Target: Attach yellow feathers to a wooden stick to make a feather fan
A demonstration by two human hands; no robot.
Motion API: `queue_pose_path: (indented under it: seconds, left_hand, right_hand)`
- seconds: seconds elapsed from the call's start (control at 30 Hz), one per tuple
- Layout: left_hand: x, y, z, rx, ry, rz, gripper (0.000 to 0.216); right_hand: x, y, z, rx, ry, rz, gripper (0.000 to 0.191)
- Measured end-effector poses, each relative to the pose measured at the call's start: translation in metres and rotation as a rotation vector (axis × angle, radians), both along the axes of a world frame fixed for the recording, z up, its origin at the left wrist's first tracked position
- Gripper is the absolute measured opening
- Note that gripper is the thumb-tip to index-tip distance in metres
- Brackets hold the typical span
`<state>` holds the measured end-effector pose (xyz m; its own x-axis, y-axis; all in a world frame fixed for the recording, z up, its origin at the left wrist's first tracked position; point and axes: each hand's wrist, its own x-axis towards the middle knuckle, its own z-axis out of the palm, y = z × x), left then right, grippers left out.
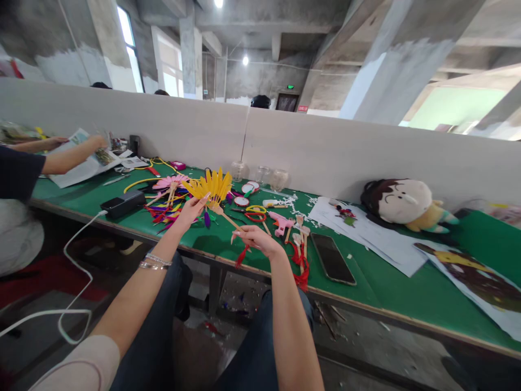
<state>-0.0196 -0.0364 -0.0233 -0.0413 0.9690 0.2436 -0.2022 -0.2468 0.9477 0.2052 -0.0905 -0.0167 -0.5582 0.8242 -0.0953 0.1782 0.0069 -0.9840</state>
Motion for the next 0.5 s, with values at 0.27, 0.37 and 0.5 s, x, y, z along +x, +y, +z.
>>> queue_pose_path:
  seconds: [0.27,0.37,0.5]
  left_hand:
    - [-0.0003,0.0003,-0.0001,0.0,0.003,0.004,0.038]
    - [-0.0001,0.0008,-0.0005,-0.003,0.001,-0.002,0.035]
    - [0.001,0.0026,-0.0021,0.002,0.02,0.013,0.035]
  right_hand:
    - [-0.0001,0.0,-0.0008,-0.021,-0.011,0.022,0.027]
    - [0.0004,0.0,-0.001,-0.009,-0.016,0.024,0.026]
    - [0.0,-0.0003,0.0001,0.013,-0.018,0.029,0.027]
